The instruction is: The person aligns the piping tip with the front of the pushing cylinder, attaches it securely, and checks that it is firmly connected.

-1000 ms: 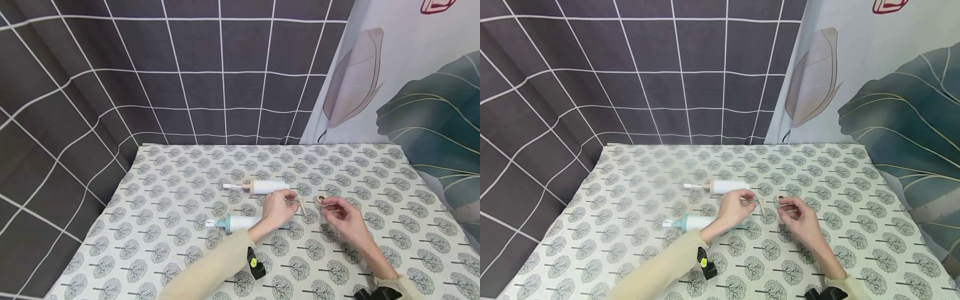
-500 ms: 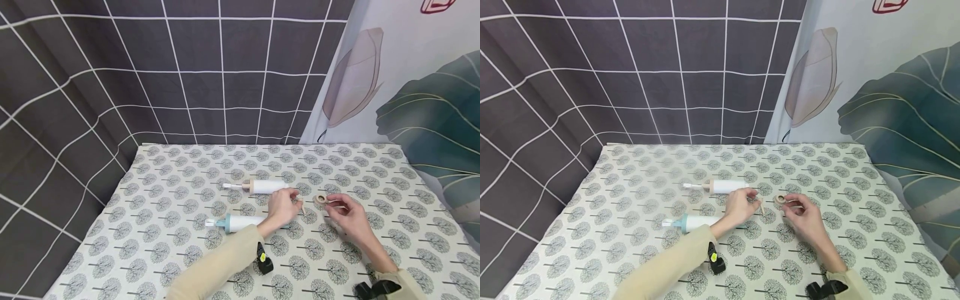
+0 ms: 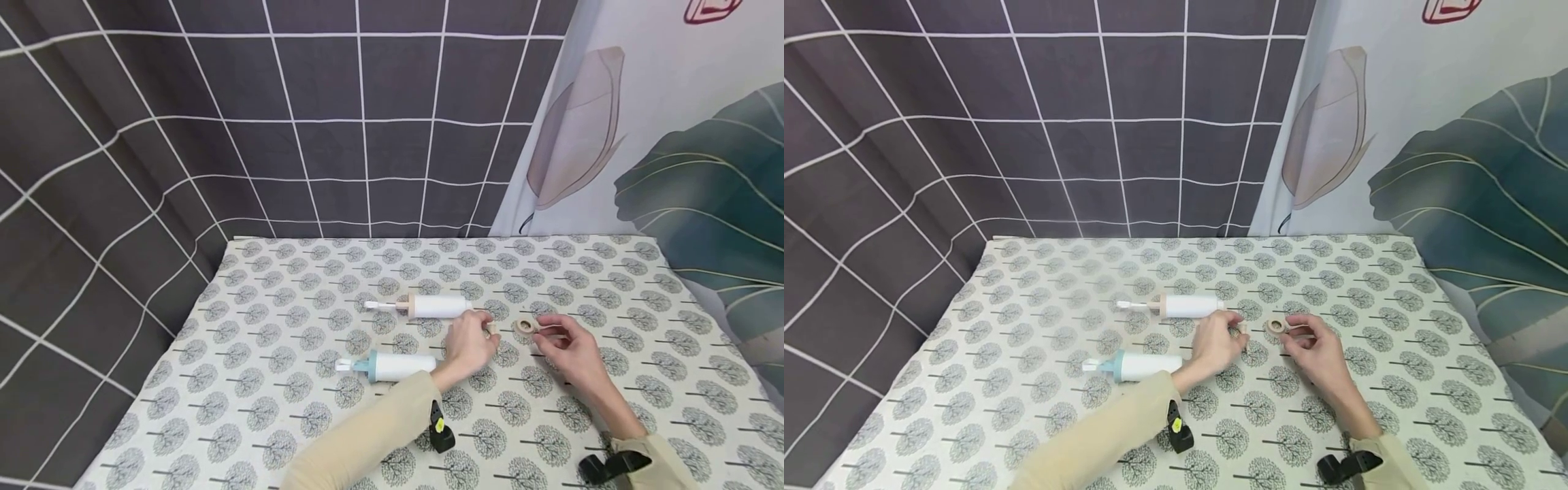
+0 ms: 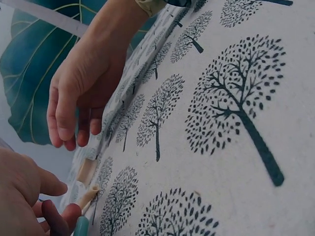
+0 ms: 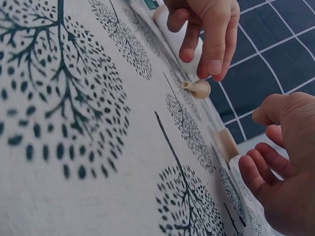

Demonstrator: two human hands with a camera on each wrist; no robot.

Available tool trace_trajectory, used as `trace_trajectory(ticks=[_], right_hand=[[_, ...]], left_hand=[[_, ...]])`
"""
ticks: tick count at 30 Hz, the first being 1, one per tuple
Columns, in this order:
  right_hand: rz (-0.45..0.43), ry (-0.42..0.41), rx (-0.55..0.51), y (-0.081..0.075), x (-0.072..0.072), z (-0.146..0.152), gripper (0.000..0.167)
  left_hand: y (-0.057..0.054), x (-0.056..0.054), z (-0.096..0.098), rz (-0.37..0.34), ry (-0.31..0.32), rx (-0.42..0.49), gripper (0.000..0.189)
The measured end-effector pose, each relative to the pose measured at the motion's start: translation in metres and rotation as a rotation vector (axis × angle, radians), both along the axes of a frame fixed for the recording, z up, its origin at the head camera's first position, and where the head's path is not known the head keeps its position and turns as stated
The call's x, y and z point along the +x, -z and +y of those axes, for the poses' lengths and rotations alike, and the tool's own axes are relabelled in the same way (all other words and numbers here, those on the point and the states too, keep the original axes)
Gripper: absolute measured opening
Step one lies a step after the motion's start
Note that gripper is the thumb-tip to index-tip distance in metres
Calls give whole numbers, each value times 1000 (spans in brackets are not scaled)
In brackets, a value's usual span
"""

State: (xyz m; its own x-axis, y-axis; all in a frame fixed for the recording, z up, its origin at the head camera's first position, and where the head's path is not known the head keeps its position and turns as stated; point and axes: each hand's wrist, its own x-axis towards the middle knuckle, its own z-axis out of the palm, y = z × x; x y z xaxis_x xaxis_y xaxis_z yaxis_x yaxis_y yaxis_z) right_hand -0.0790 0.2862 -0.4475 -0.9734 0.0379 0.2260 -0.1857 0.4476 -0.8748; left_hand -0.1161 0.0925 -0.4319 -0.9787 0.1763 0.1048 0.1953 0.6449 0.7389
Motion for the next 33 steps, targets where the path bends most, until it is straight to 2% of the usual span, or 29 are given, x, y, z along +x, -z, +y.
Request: trace_trajectory(ticks=[6,11,18,27,33], right_hand=[[-12,28,33,3,-3,1,36],[-23,44,67,6,-7,3,36],[-68,48,52,5,-10,0,44],[14,18,147,9,-18,1,47],[34,-5,197,10,-20,0,50]], left_hand=[[4,0,1,41,-5,-9,33],[7,-1,2,44,-11,-14,33],[11,-1,4,36,-5,-40,34],[11,-2,6,32,8,-77,35],[13,-2,6,26,15,-81,32]])
